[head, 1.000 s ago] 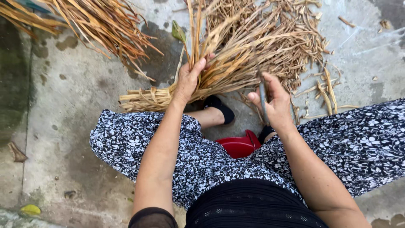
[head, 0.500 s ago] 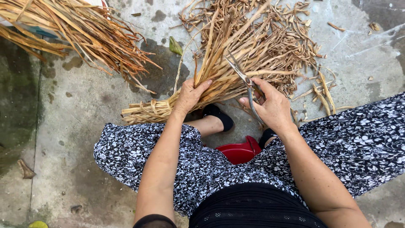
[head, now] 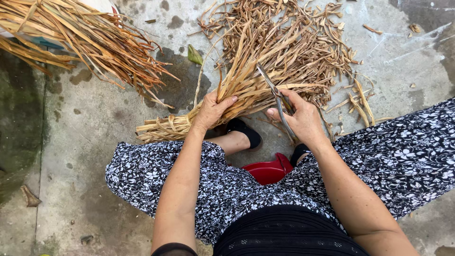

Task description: The person carries bundles of dried grass across a wet concrete yard, dips a bundle in a red basin of water, then sits on the ground and uses scissors to trim and even out the ends of the bundles, letting cut pieces fall aside.

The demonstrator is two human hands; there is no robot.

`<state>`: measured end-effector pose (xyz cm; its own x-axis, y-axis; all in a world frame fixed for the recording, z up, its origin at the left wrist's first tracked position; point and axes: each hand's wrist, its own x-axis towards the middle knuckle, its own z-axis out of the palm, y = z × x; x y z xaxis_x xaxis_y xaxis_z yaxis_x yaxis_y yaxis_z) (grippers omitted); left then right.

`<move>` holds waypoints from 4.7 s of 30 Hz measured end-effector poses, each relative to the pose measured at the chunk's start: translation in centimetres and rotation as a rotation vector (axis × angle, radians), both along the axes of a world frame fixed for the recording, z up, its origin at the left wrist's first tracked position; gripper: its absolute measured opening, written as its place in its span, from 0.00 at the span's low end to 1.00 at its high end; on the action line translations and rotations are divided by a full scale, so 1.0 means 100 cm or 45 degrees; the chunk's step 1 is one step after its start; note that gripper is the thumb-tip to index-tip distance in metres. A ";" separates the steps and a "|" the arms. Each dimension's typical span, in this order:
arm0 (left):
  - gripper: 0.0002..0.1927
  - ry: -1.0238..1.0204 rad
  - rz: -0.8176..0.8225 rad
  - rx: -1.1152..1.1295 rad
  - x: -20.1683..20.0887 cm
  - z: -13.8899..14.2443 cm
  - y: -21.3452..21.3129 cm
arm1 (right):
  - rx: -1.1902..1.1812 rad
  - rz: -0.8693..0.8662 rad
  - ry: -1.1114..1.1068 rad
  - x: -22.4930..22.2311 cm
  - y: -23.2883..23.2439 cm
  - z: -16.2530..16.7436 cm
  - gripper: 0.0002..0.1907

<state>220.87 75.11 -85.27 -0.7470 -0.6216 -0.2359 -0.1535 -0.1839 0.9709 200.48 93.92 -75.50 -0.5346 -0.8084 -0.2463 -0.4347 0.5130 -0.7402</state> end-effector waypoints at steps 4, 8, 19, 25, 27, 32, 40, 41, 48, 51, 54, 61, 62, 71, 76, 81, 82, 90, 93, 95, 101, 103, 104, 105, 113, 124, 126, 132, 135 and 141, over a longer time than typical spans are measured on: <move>0.18 -0.018 -0.045 -0.004 0.002 0.000 0.000 | -0.035 0.001 0.029 0.000 0.001 -0.005 0.34; 0.18 -0.015 -0.040 0.036 0.002 -0.002 -0.001 | -0.028 -0.027 -0.084 0.001 0.001 -0.006 0.30; 0.16 -0.079 0.035 0.023 0.003 -0.009 -0.007 | 0.221 0.029 -0.145 -0.011 0.011 0.016 0.26; 0.17 -0.196 0.033 -0.013 0.002 -0.006 -0.007 | 0.026 -0.005 -0.170 -0.024 0.018 0.010 0.33; 0.18 0.013 0.006 0.021 0.000 -0.004 -0.005 | -0.048 -0.038 -0.190 -0.025 0.018 0.005 0.35; 0.18 -0.074 -0.089 -0.044 0.000 -0.003 -0.002 | -0.001 0.026 0.017 -0.026 0.015 -0.003 0.37; 0.19 -0.262 -0.297 -0.169 -0.002 -0.002 0.002 | 0.041 0.016 -0.109 -0.018 0.008 -0.001 0.37; 0.19 -0.312 -0.308 -0.181 -0.002 -0.002 0.002 | 0.075 -0.001 -0.110 -0.018 0.008 -0.001 0.37; 0.21 -0.217 -0.320 -0.055 -0.003 -0.012 0.001 | -0.096 -0.063 -0.267 -0.013 0.011 -0.005 0.26; 0.21 -0.116 -0.298 0.024 -0.002 -0.017 -0.001 | -0.123 -0.095 -0.295 -0.011 0.011 -0.007 0.25; 0.21 -0.147 -0.293 0.047 0.000 -0.017 -0.004 | -0.155 -0.151 -0.355 -0.013 0.012 -0.008 0.26; 0.22 -0.005 -0.213 0.083 0.000 -0.006 -0.006 | -0.024 0.244 -0.153 -0.008 0.017 0.005 0.39; 0.23 0.029 -0.214 0.040 0.000 -0.006 -0.007 | 0.056 0.307 -0.102 -0.004 0.015 0.007 0.41; 0.20 -0.260 -0.158 -0.382 -0.009 -0.007 0.006 | 0.105 0.331 0.047 0.025 -0.003 0.015 0.43; 0.24 -0.450 -0.205 -0.506 -0.014 0.002 0.013 | 0.049 0.327 0.128 0.026 -0.005 0.008 0.42; 0.24 -0.433 -0.230 -0.541 -0.017 0.008 0.014 | 0.192 0.256 0.161 0.024 -0.003 -0.004 0.35; 0.24 -0.435 -0.214 -0.472 -0.018 0.009 0.013 | 0.165 0.211 0.087 0.023 -0.003 -0.006 0.33; 0.32 0.116 -0.116 0.031 -0.007 0.020 -0.002 | -0.395 -0.351 -0.613 0.004 0.004 -0.023 0.20; 0.28 -0.115 -0.059 0.003 -0.002 0.022 -0.008 | -0.593 -0.420 -0.723 -0.001 0.006 -0.026 0.16; 0.25 -0.117 0.018 -0.018 0.000 0.022 -0.012 | -0.676 -0.427 -0.778 -0.002 0.009 -0.026 0.14; 0.19 -0.077 0.104 0.082 0.015 0.027 -0.025 | -0.701 -0.397 -0.772 0.002 0.015 -0.026 0.15; 0.18 0.032 0.124 0.204 0.019 0.030 -0.026 | -0.714 -0.359 -0.784 0.005 0.014 -0.026 0.16; 0.18 0.057 0.144 0.321 0.021 0.032 -0.027 | -0.721 -0.340 -0.790 0.006 0.014 -0.025 0.16; 0.18 0.082 0.163 0.439 0.022 0.033 -0.028 | -0.659 -0.317 -0.781 0.009 0.015 -0.025 0.17; 0.19 0.171 0.226 0.305 0.030 0.030 -0.034 | -0.121 0.215 -0.536 0.033 0.015 -0.041 0.27; 0.17 0.298 0.382 0.349 0.035 0.032 -0.037 | -0.164 -0.318 -0.877 0.007 0.012 -0.065 0.21; 0.19 0.282 0.385 0.330 0.034 0.034 -0.035 | -0.223 -0.303 -0.845 0.011 0.013 -0.062 0.21; 0.20 0.318 0.455 0.378 0.030 0.036 -0.033 | -0.303 -0.037 -0.678 0.027 0.019 -0.044 0.25; 0.19 0.299 0.476 0.375 0.029 0.031 -0.032 | -0.354 0.111 -0.733 0.029 0.017 -0.037 0.27; 0.18 0.317 0.448 0.386 0.025 0.025 -0.030 | -0.403 0.167 -0.488 0.030 0.018 -0.027 0.26</move>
<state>223.34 72.13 -82.77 -0.5615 -0.7765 -0.2859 0.1965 -0.4608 0.8654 203.45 95.74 -78.22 -0.3428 -0.9294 -0.1370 -0.1472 0.1971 -0.9693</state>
